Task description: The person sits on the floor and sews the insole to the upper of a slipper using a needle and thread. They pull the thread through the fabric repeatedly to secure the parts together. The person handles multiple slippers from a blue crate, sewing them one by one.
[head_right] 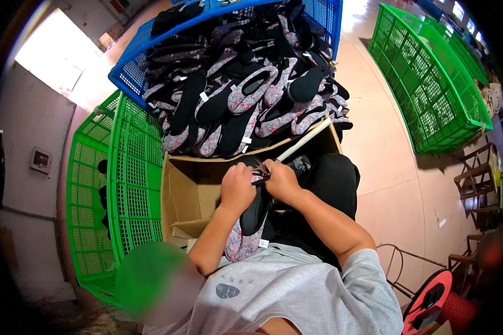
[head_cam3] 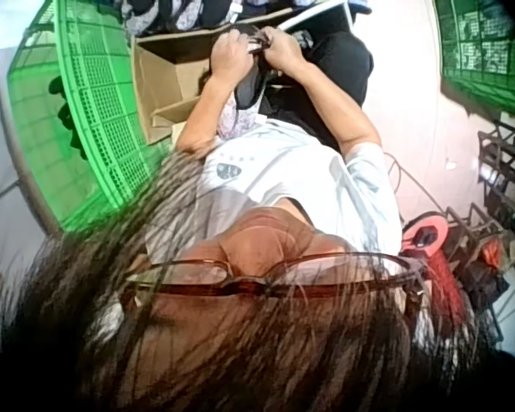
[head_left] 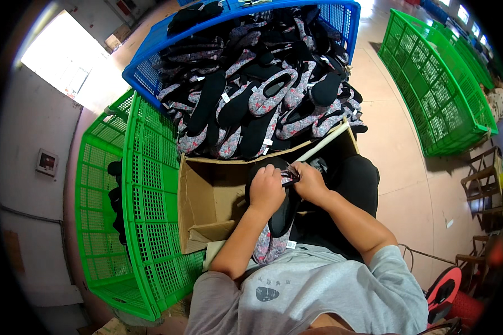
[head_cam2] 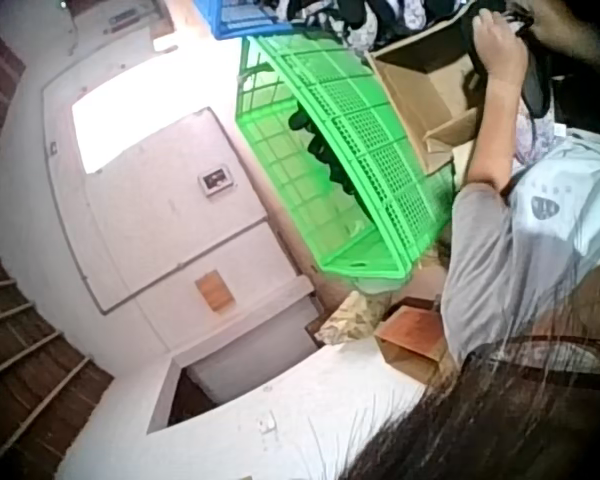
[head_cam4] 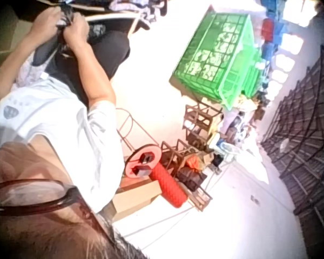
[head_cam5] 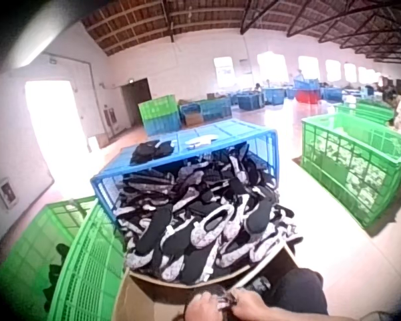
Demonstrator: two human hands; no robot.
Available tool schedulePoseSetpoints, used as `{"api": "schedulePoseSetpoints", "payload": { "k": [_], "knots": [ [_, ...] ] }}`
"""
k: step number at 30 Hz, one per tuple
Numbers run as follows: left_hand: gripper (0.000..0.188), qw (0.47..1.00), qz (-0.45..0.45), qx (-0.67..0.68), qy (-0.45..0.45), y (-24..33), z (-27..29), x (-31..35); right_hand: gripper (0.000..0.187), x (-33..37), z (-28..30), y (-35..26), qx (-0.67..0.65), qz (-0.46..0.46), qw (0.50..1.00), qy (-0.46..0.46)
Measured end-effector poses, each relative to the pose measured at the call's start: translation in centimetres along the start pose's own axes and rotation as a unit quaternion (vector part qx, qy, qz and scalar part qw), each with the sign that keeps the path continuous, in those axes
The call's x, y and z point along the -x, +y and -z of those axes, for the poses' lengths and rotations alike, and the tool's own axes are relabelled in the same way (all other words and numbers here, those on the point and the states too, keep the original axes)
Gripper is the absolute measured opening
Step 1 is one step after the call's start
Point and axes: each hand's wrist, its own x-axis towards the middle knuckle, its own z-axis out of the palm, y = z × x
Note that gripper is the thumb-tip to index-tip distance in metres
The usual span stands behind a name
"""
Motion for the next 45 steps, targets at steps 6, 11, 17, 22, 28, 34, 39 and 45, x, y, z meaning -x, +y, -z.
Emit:
{"api": "schedulePoseSetpoints", "payload": {
  "k": [6,11,17,22,28,34,39,45],
  "knots": [
    [0.019,0.993,0.017,0.117,0.013,0.7,4.5,2.4,0.025,1.0,1.0,0.4,-0.17,0.118,0.971,-0.124],
    [0.015,0.937,0.144,0.303,-0.096,0.3,7.3,3.5,0.026,1.0,1.3,-0.3,-0.404,0.037,0.881,-0.246],
    [0.025,0.582,0.34,0.716,-0.182,-0.3,8.1,4.7,0.019,1.5,1.9,-1.5,-0.544,-0.134,0.756,-0.337],
    [0.039,0.379,0.348,0.835,-0.197,0.5,7.5,5.2,0.014,1.1,0.5,-1.1,-0.499,-0.084,0.81,-0.297],
    [0.038,0.236,0.32,0.901,-0.17,2.2,4.8,5.8,0.017,1.0,-0.5,-0.7,-0.547,-0.126,0.775,-0.291],
    [0.042,0.208,0.313,0.915,-0.147,2.6,3.9,6.3,0.016,1.2,-0.4,-1.4,-0.553,-0.207,0.743,-0.316],
    [0.048,0.236,0.3,0.905,-0.187,3.5,4.5,5.7,0.009,0.9,-2.0,1.0,-0.574,-0.197,0.721,-0.334],
    [0.041,0.415,0.269,0.866,-0.078,6.1,4.6,4.9,0.011,0.6,-3.0,1.5,-0.56,-0.183,0.797,-0.135]
  ]
}}
